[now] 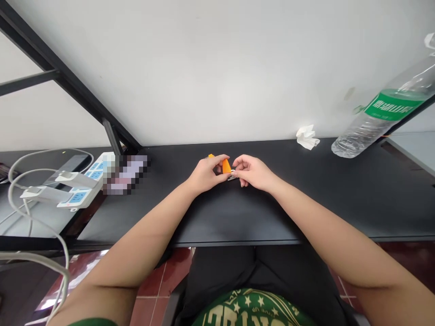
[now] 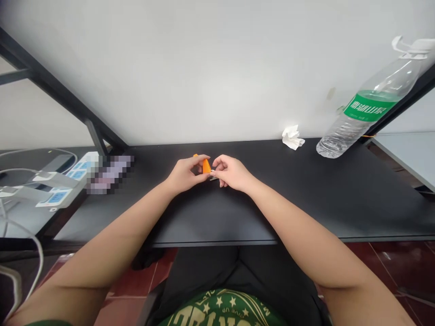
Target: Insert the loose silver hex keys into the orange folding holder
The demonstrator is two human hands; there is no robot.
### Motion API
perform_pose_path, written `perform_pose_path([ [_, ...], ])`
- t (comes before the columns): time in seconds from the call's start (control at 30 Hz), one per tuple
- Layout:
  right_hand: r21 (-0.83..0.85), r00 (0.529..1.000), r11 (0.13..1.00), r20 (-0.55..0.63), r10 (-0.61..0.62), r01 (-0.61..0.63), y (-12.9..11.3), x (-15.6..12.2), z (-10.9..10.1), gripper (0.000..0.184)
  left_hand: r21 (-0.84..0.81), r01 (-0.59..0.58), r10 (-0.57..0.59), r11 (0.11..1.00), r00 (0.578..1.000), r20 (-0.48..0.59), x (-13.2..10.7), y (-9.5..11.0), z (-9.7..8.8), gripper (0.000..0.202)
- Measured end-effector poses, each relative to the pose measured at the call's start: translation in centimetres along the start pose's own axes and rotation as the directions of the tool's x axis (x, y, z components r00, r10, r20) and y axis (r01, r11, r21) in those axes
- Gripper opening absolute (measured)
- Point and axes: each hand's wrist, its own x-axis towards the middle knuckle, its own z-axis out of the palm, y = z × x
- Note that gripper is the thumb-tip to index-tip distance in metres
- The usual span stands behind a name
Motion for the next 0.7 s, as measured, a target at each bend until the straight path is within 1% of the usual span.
perform_pose_path([
  [0.03,0.017,1.000,1.000,0.007,0.019,-0.019,0.0,0.1,0.2,0.022,0.025,-0.019,0.019,0.999,1.000,0.006,0.0,0.1,0.0,0.049],
  [0.07,-0.007,1.000,1.000,0.006,0.018,-0.018,0.1,0.1,0.3,0.020,0.044,-0.032,0.031,0.999,0.999,0.015,0.0,0.2,0.1,0.049],
  [0.1,-0.074,1.000,0.997,-0.006,-0.003,0.002,0.0,0.1,0.1,0.018,0.057,-0.037,0.036,0.998,0.999,0.023,0.0,0.1,0.1,0.048],
  [0.13,-0.183,0.999,0.982,-0.023,-0.043,0.038,0.0,0.0,-0.2,0.015,0.064,-0.035,0.033,0.997,0.999,0.028,0.0,0.0,0.0,0.048],
  [0.17,-0.316,0.995,0.945,-0.032,-0.097,0.082,0.0,0.0,-0.6,0.013,0.065,-0.024,0.022,0.998,0.999,0.031,0.0,-0.1,0.0,0.049],
  [0.2,-0.457,0.988,0.881,-0.025,-0.151,0.123,0.0,-0.1,-1.2,0.012,0.063,-0.007,0.005,0.998,0.999,0.033,0.0,-0.3,-0.1,0.050],
  [0.23,-0.578,0.983,0.801,0.010,-0.184,0.156,0.0,-0.1,-1.8,0.011,0.058,0.012,-0.014,0.998,0.999,0.032,0.0,-0.5,-0.1,0.051],
  [0.3,-0.718,0.983,0.672,0.102,-0.154,0.180,0.2,-0.2,-2.7,0.011,0.045,0.043,-0.045,0.998,0.999,0.030,0.1,-0.9,-0.2,0.054],
  [0.37,-0.778,0.983,0.603,0.163,-0.081,0.179,0.2,-0.3,-3.0,0.012,0.026,0.057,-0.058,0.998,0.998,0.034,0.1,-1.2,-0.3,0.055],
  [0.4,-0.798,0.983,0.577,0.174,-0.055,0.174,0.1,-0.3,-3.0,0.012,0.014,0.060,-0.061,0.998,0.997,0.038,0.1,-1.2,-0.3,0.055],
  [0.57,-0.888,0.987,0.440,0.159,0.018,0.135,-0.7,-0.8,-1.8,0.009,-0.003,0.051,-0.051,0.999,0.998,0.044,0.1,-1.1,-0.3,0.052],
  [0.6,-0.894,0.988,0.429,0.155,0.019,0.132,-0.8,-0.9,-1.7,0.009,0.002,0.046,-0.046,0.999,0.998,0.041,0.1,-1.2,-0.3,0.052],
  [0.63,-0.889,0.988,0.438,0.153,0.015,0.131,-0.9,-1.0,-1.7,0.010,0.008,0.043,-0.043,0.999,0.998,0.038,0.1,-1.2,-0.4,0.053],
  [0.67,-0.873,0.988,0.470,0.153,0.006,0.132,-0.9,-1.0,-1.8,0.010,0.015,0.043,-0.044,0.999,0.998,0.035,0.1,-1.3,-0.4,0.054],
  [0.7,-0.842,0.988,0.522,0.157,-0.006,0.137,-0.9,-1.0,-2.0,0.010,0.022,0.046,-0.047,0.999,0.998,0.035,0.1,-1.4,-0.4,0.054],
])
